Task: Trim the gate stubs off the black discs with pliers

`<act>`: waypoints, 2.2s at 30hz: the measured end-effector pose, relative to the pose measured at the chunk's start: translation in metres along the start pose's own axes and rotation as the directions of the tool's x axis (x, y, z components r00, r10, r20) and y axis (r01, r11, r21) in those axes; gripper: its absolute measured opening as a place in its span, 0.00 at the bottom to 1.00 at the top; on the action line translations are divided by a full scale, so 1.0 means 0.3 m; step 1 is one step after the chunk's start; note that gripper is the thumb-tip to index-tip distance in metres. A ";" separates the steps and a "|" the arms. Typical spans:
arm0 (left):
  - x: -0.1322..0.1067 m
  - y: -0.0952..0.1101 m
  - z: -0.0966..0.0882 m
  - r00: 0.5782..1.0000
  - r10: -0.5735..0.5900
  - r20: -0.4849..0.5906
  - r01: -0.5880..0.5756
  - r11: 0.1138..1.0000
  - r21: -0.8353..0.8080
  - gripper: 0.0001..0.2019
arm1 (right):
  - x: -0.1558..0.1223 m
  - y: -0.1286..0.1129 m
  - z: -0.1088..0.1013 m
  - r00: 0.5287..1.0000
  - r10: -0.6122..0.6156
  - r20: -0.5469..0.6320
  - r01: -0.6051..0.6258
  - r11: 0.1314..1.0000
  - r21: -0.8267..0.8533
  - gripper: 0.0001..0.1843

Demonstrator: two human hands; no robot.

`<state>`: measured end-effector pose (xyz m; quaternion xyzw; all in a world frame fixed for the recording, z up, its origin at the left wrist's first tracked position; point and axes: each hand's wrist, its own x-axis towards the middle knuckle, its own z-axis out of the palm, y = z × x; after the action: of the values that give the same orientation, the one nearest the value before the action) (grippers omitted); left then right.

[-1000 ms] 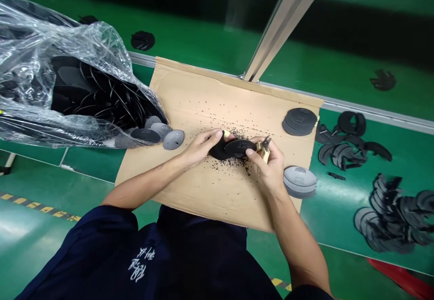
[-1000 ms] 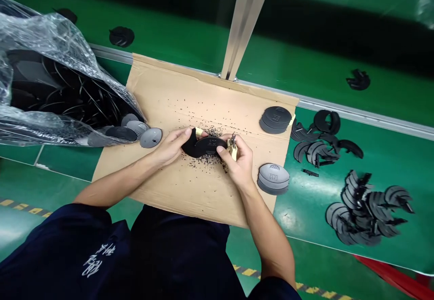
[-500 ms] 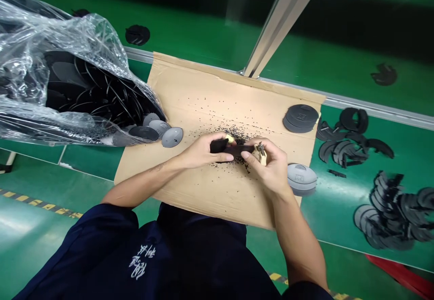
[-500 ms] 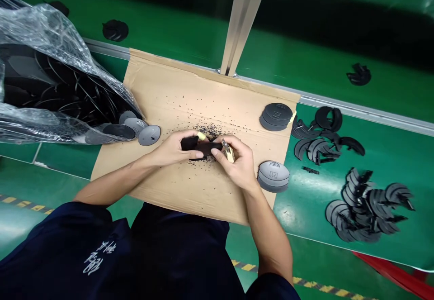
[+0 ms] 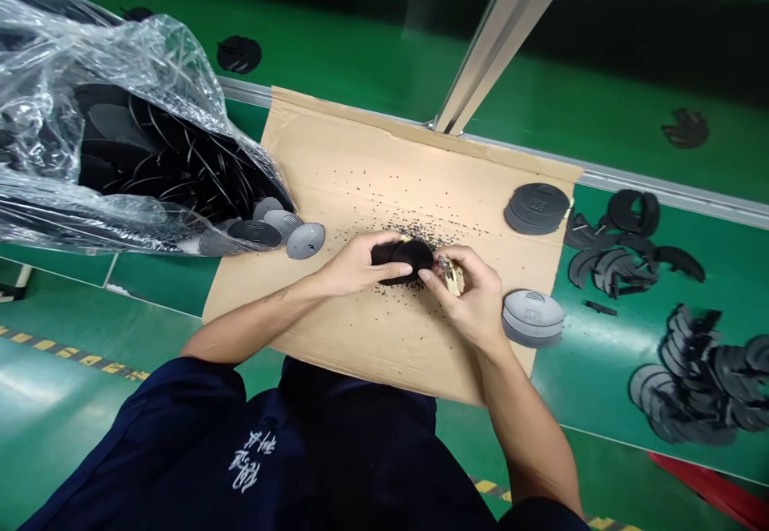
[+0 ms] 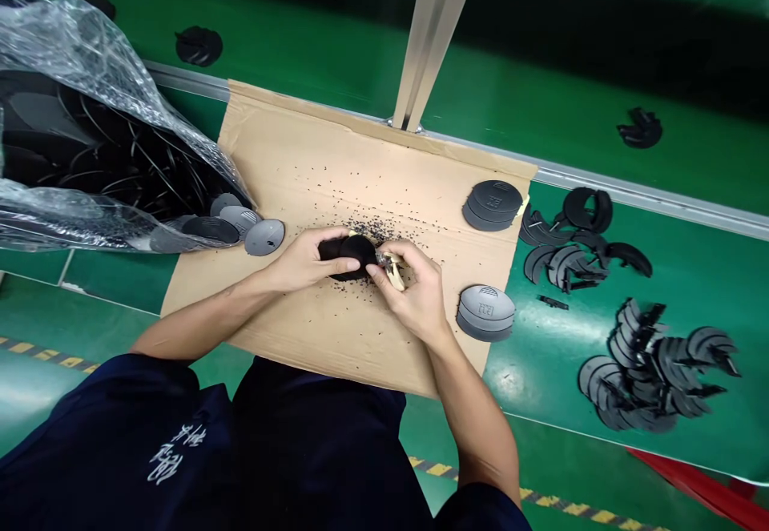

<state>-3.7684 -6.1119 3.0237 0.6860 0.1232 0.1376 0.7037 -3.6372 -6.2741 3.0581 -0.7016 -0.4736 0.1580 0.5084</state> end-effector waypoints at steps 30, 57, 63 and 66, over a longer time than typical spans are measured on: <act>-0.004 -0.018 0.017 0.990 0.125 -0.071 -0.120 0.990 0.069 0.16 | 0.002 -0.008 0.005 0.980 -0.199 0.007 0.199 0.972 -0.123 0.07; -0.013 -0.014 0.015 0.784 0.619 -0.045 -0.601 0.774 0.199 0.10 | -0.020 0.017 0.026 0.849 -0.525 -0.058 0.502 0.836 -0.222 0.09; -0.021 0.010 -0.019 0.847 0.529 0.053 -0.522 0.809 0.271 0.11 | -0.022 0.023 0.002 0.854 -0.517 0.065 0.513 0.813 -0.274 0.08; -0.024 0.005 -0.021 0.852 0.520 0.062 -0.513 0.806 0.295 0.11 | -0.023 0.027 -0.005 0.855 -0.511 0.085 0.510 0.800 -0.317 0.09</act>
<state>-3.7775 -6.1088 3.0251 0.7908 -0.0409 0.3109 0.5256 -3.6355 -6.2811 3.0500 -0.6232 -0.6631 -0.0674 0.4093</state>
